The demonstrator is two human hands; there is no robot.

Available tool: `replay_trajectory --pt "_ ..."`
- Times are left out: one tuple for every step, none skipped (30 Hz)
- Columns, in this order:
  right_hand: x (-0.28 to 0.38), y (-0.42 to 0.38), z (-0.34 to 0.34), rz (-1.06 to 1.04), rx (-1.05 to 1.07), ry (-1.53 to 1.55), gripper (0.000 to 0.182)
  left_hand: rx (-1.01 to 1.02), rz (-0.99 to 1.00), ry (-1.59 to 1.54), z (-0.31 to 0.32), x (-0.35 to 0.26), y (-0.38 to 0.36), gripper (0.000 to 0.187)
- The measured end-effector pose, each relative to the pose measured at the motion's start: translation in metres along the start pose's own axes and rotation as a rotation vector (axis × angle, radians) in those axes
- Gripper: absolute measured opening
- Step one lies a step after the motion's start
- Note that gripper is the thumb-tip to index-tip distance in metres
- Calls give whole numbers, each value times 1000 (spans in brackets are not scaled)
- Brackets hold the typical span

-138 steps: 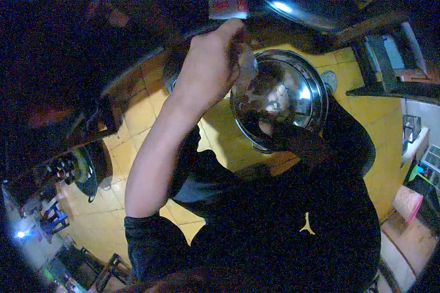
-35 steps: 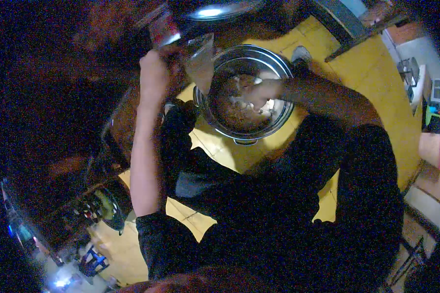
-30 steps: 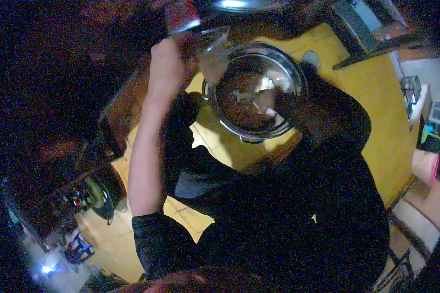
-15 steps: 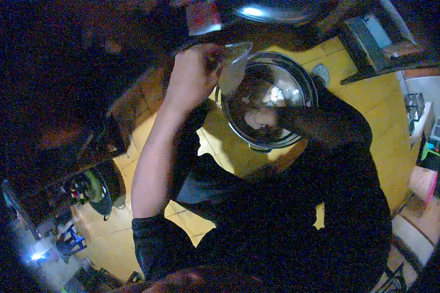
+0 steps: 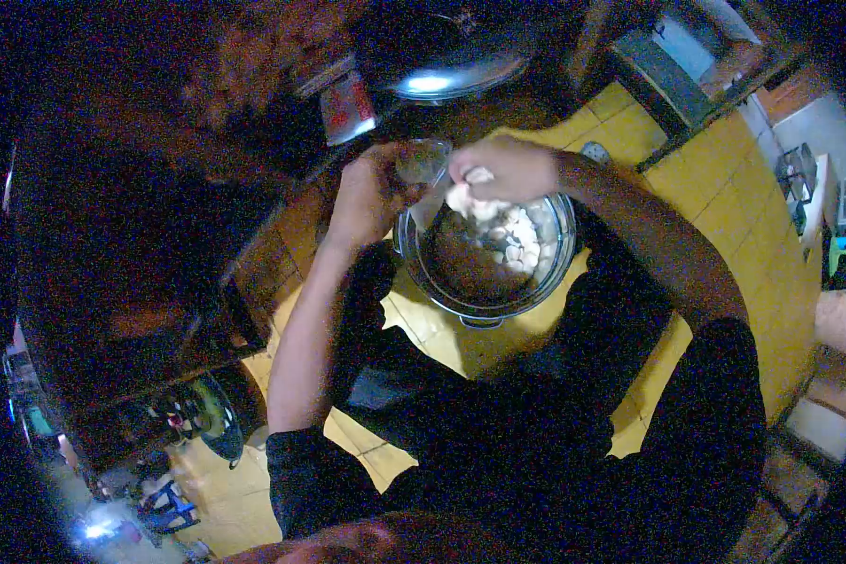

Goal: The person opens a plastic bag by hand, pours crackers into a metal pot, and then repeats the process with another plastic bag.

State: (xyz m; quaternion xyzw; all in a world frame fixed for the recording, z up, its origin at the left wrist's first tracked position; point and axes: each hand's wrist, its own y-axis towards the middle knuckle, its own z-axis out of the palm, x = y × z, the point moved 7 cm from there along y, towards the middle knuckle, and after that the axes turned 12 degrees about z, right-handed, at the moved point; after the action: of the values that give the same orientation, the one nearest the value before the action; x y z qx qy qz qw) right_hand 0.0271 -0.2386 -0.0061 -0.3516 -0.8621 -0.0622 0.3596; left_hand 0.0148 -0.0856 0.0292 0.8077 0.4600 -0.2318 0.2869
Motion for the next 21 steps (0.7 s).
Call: replay_trajectory --pt "3 1 -13 0 -59 158 23 22 -10 42 4 0 1 52" --pt "7 -1 -24 -4 -109 270 21 30 8 29 8 0 4 53" --pt "11 -3 -35 -8 -158 378 19 33 17 31 8 -6 7 53" --pt "10 -2 -36 -3 -169 381 19 50 26 6 11 -11 10 51" --pt "5 -1 -40 21 -225 459 18 65 37 -16 13 -17 13 49" --pt "2 -1 -44 44 -278 536 17 46 -18 -46 15 -21 12 48" --pt "5 -2 -44 44 -285 536 17 48 -12 -45 19 -19 14 48" --pt "8 -5 -48 38 -377 531 17 45 39 -76 24 -16 15 47" --pt "9 -8 -52 31 -468 525 17 40 89 -107 26 -19 17 47" --pt "6 -6 -50 47 -460 548 16 46 38 -120 29 -15 17 47" --pt "7 -8 -51 46 -458 547 16 44 37 -120 30 -14 18 47" --pt "10 -10 -50 91 -444 425 16 23 32 -95 30 -13 20 48" --pt "11 -12 -48 133 -428 303 16 1 25 -70 28 -13 21 49" --pt "13 -12 -46 130 -425 302 16 -2 22 -69 28 -12 21 49" --pt "12 -11 -44 159 -418 264 16 -18 -3 -108 27 -12 21 50" --pt "10 -11 -42 189 -412 226 17 -33 -26 -150 26 -12 22 50" --pt "6 -9 -39 188 -412 224 17 -35 -26 -150 27 -12 22 50" --pt "10 -8 -39 109 -486 51 18 -26 1 -91 28 -13 22 48" --pt "16 -8 -39 28 -558 -123 19 -16 27 -31 29 -15 22 47" --pt "13 -8 -37 28 -558 -123 19 -17 27 -31 29 -15 22 47" --pt "14 -9 -38 82 -557 -110 20 -2 7 -14 29 -15 22 47"
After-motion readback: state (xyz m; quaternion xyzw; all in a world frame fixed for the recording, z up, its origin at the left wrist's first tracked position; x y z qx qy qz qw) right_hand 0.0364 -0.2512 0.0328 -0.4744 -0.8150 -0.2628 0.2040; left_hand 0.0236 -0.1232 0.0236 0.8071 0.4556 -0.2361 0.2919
